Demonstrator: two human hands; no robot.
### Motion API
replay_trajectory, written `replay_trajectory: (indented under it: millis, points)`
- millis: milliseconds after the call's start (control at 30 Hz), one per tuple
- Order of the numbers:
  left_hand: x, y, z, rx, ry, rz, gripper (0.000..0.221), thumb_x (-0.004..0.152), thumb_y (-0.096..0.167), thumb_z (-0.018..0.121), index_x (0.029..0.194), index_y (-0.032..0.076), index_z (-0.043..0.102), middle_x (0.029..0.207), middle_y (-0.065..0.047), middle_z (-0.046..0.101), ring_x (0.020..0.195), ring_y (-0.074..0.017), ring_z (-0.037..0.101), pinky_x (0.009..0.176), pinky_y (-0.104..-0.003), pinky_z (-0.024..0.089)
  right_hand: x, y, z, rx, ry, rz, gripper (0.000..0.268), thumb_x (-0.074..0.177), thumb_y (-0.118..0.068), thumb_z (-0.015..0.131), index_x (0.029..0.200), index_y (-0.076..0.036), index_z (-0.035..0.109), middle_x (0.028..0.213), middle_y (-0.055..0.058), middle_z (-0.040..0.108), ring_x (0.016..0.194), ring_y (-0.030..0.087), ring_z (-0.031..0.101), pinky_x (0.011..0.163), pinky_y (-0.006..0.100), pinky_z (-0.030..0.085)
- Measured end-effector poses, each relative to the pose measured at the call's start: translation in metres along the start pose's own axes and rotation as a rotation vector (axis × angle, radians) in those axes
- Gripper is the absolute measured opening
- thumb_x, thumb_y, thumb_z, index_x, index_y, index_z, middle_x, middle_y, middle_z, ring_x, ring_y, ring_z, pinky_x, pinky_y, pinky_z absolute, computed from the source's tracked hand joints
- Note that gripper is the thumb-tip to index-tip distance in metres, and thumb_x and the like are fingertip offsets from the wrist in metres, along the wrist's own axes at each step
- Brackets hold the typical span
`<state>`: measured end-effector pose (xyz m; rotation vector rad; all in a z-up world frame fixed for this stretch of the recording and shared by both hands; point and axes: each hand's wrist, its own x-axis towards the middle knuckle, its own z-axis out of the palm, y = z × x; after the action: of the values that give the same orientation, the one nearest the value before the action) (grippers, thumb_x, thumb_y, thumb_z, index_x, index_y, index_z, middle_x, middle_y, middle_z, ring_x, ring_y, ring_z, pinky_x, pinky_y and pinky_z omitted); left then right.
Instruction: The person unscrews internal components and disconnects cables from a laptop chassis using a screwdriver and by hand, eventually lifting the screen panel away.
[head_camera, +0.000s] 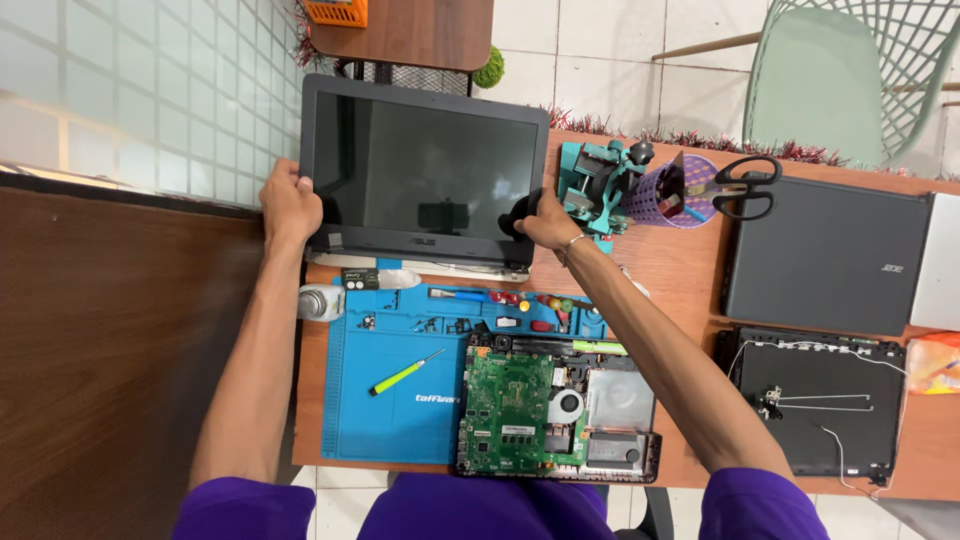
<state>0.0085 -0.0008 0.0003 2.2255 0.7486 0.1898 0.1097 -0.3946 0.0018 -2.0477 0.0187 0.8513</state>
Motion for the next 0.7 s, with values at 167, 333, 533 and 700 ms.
replay_trajectory:
  millis: [167,333,533,700]
  points:
    - [-0.005,-0.001,-0.002,0.054,-0.05,-0.002,0.02,0.096,0.002,0.063,0.115,-0.003,0.064,0.103,-0.023,0.072,0.098,-0.0398,0.068,0.086,-0.047,0.053,0.005,0.005,0.0,-0.117,-0.069,0.048,0.05,0.081,-0.006,0.07,0.124,0.017,0.063,0.118,0.028,0.074,0.112,0.032,0.071,0.094,0.038,0.055]
    - [-0.012,-0.007,-0.002,0.104,-0.066,0.001,0.019,0.094,0.002,0.066,0.112,-0.004,0.065,0.103,-0.024,0.071,0.098,-0.0408,0.069,0.086,-0.047,0.054,0.015,0.004,0.008,-0.336,0.036,0.094,0.077,0.081,-0.019,0.076,0.136,0.021,0.04,0.142,0.038,0.045,0.133,0.044,0.05,0.108,0.04,0.047]
    - [-0.012,-0.013,0.006,0.159,-0.094,-0.033,0.018,0.094,0.002,0.066,0.111,-0.005,0.065,0.107,-0.025,0.069,0.102,-0.0427,0.066,0.088,-0.048,0.052,0.013,-0.007,0.015,-0.253,0.055,0.24,0.09,0.079,-0.025,0.073,0.145,0.016,0.027,0.157,0.031,0.023,0.139,0.046,0.043,0.11,0.044,0.045]
    - [-0.014,-0.016,0.007,0.199,-0.068,0.067,0.024,0.092,0.0,0.068,0.114,-0.007,0.064,0.117,-0.027,0.065,0.11,-0.0452,0.061,0.094,-0.049,0.049,0.01,-0.012,0.019,-0.332,0.064,0.248,0.097,0.079,-0.029,0.074,0.146,0.018,0.022,0.157,0.034,0.019,0.134,0.05,0.048,0.111,0.042,0.045]
